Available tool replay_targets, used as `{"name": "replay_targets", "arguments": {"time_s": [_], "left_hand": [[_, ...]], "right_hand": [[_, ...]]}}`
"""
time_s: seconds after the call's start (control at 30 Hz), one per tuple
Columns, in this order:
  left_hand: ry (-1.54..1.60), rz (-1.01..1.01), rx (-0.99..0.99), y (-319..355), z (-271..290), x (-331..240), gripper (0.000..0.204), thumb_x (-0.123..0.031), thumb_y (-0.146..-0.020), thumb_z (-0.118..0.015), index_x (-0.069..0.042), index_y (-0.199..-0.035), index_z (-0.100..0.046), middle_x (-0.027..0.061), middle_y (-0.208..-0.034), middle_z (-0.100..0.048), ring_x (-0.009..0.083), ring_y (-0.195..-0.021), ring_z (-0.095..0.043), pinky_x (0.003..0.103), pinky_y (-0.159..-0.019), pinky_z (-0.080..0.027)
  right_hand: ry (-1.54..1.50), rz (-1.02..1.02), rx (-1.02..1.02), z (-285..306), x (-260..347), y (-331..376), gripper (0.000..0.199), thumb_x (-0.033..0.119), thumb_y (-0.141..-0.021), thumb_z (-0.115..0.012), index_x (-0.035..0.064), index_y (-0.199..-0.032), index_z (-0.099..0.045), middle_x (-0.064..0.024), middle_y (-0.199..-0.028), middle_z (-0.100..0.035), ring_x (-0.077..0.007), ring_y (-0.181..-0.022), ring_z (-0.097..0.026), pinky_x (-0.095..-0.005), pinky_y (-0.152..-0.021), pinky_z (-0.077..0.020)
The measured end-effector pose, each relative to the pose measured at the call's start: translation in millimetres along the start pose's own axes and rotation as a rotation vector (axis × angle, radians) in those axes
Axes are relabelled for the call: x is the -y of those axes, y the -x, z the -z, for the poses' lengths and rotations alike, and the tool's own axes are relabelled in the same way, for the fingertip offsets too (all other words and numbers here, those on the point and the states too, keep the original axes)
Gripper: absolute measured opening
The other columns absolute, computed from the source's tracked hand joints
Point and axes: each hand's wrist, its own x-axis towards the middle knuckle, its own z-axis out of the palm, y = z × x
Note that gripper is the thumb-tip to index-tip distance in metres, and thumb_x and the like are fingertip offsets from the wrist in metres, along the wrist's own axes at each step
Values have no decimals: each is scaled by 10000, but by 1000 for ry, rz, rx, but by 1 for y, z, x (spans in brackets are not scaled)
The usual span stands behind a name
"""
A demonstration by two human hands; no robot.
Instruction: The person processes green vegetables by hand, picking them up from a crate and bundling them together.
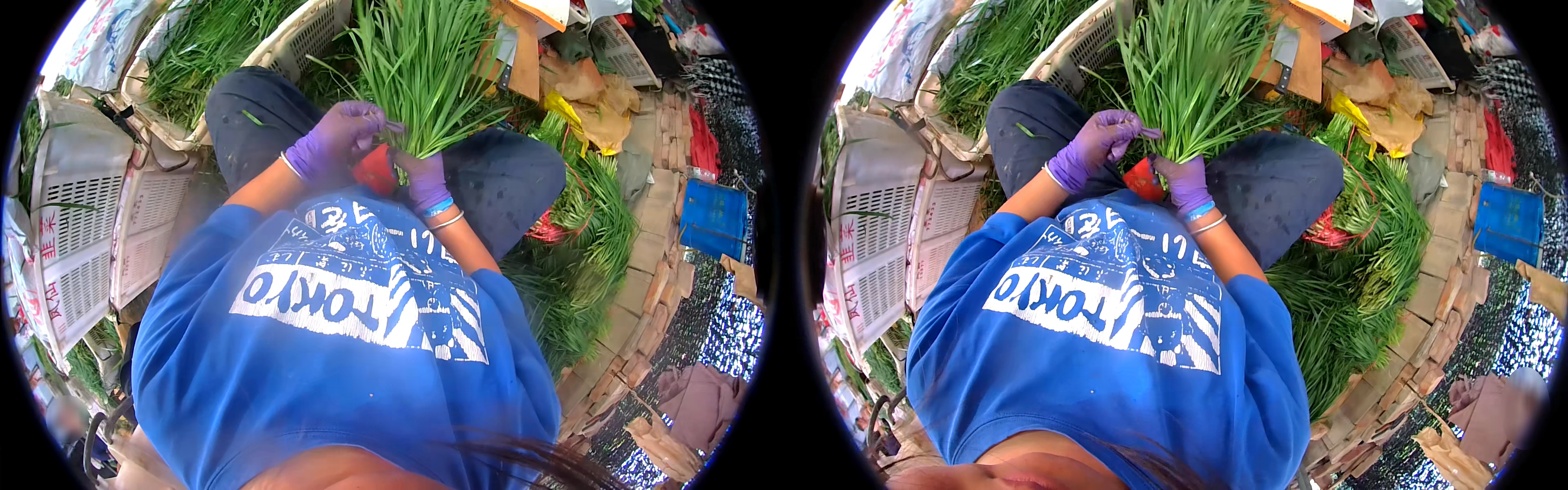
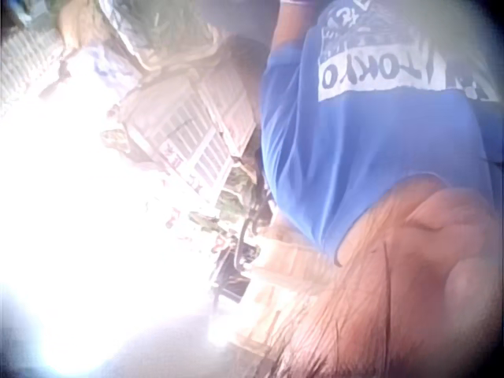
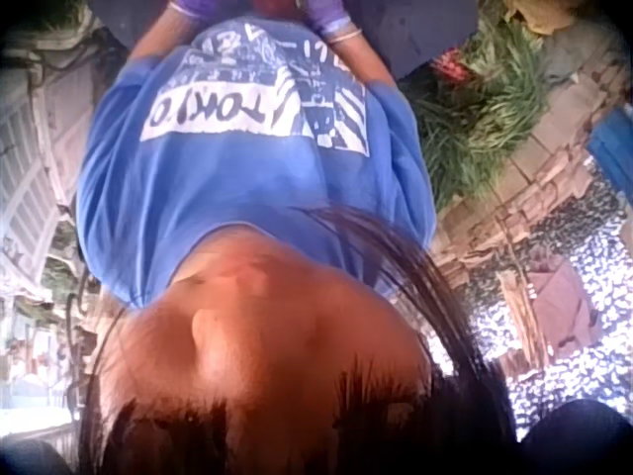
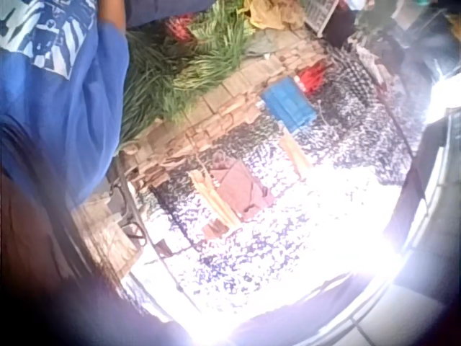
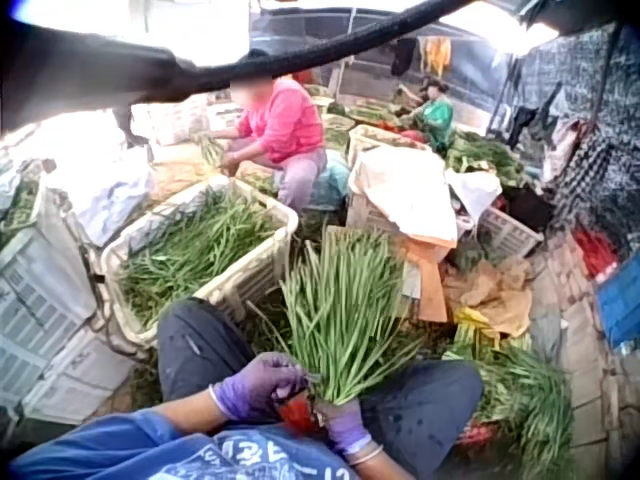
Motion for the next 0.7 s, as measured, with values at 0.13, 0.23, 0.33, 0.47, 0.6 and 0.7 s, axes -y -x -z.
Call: {"name": "replay_targets", "arguments": {"time_s": [0.13, 0.23, 0.33, 0.47, 0.6, 0.7], "left_hand": [[290, -90, 207, 3, 11, -24, 182, -160, -929, -606, 11, -949, -665, 4, -494, -550, 50, -378, -390, 202, -413, -296], [419, -371, 610, 8, 6, -49, 206, -153, -956, -556, 17, -957, -671, 21, -524, -589, 57, -374, -416, 205, -405, -315], [-554, -178, -14, 10, -18, -44, 355, -275, -950, -653, -33, -1209, -675, 57, -726, -691, 73, -491, -540, 234, -482, -441], [-1311, -466, -263, -7, -43, -9, 458, -312, -848, -733, -128, -1261, -659, 131, -735, -668, 274, -626, -659, 371, -592, -519], [-1242, -488, -320, -14, -43, 14, 269, -282, -872, -696, -109, -1073, -735, 118, -767, -697, 295, -680, -686, 384, -633, -548], [-1092, -437, -388, -13, -41, 11, 214, -257, -920, -670, -70, -992, -747, 118, -697, -671, 230, -578, -670, 338, -581, -539]], "right_hand": [[-50, -58, -12, 2, 5, -2, 290, -34, -814, -690, 6, -1094, -627, -65, -878, -666, -132, -667, -612, -255, -555, -495], [-36, -72, -56, 5, 9, -4, 279, -44, -820, -683, -11, -1088, -617, -65, -843, -647, -138, -625, -596, -263, -505, -475], [73, -55, -66, 7, 11, -7, 291, -50, -819, -680, -2, -1098, -615, -58, -825, -637, -133, -611, -589, -261, -502, -473], [198, 23, -58, 3, 8, -11, 373, -69, -793, -670, 11, -1151, -607, -50, -849, -640, -123, -634, -594, -262, -519, -485], [257, 264, -38, -1, 7, -11, 468, -107, -770, -601, 5, -1224, -597, -46, -915, -653, -121, -719, -608, -256, -552, -495], [250, 43, -54, -1, 8, -6, 441, -119, -764, -551, -10, -1186, -615, -66, -907, -657, -132, -696, -601, -260, -541, -490]]}}
